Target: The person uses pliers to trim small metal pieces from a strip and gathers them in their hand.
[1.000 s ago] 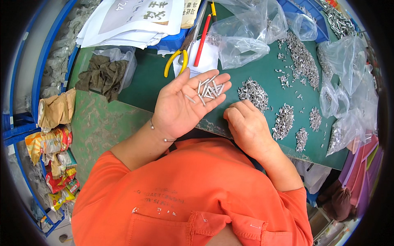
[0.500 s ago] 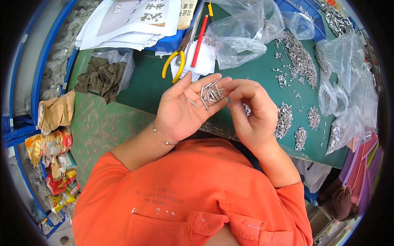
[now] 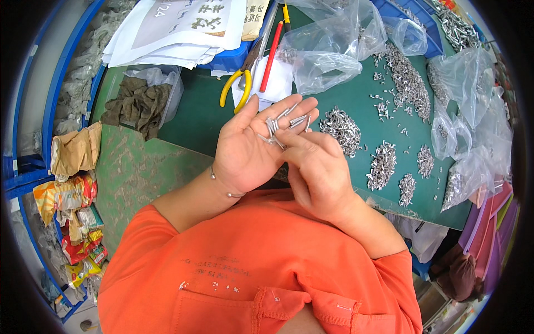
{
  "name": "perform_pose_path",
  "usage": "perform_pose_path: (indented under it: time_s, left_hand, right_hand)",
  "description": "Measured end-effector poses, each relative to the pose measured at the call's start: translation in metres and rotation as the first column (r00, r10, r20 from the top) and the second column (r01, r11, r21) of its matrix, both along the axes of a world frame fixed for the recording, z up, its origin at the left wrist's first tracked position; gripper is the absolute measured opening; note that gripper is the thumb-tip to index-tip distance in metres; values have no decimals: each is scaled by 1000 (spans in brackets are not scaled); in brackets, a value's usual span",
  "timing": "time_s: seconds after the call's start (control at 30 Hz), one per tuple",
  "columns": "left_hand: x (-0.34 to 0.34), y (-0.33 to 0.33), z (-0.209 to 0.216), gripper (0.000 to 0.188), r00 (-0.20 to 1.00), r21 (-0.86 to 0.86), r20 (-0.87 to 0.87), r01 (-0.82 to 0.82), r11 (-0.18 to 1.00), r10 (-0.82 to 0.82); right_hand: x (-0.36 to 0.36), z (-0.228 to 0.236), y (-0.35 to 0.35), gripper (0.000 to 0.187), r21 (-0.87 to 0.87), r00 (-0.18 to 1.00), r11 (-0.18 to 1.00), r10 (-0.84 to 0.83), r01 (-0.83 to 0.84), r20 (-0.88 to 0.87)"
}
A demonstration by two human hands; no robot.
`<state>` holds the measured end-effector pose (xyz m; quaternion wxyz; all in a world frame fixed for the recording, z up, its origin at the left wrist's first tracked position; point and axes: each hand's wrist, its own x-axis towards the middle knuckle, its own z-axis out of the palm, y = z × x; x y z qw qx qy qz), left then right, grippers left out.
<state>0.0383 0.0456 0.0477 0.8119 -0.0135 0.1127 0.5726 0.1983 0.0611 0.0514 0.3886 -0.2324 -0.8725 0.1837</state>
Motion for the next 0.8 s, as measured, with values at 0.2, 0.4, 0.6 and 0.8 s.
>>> perform_pose_path:
  time_s: [0.2,0.4,0.6,0.8]
  left_hand:
    - [0,2,-2,68,1000,63,-16,-9,998,10]
    - [1,3,0,70,998,69,32,-61,996,59]
    - [2,4,2,72,998,92,23,-68,993,67]
    - [2,3,3,73,999,91,12,-43,995,42]
  right_hand:
    - [-6,0,-6,27,40,997,996,76,-76,14]
    - [-3,0,-9,35,23,993,993,118,-118,20]
    - [-7,11,-15,40,-49,985,997,59,-52,160]
    - [-6,8,-14,43,-88,983,989,129,-118,127]
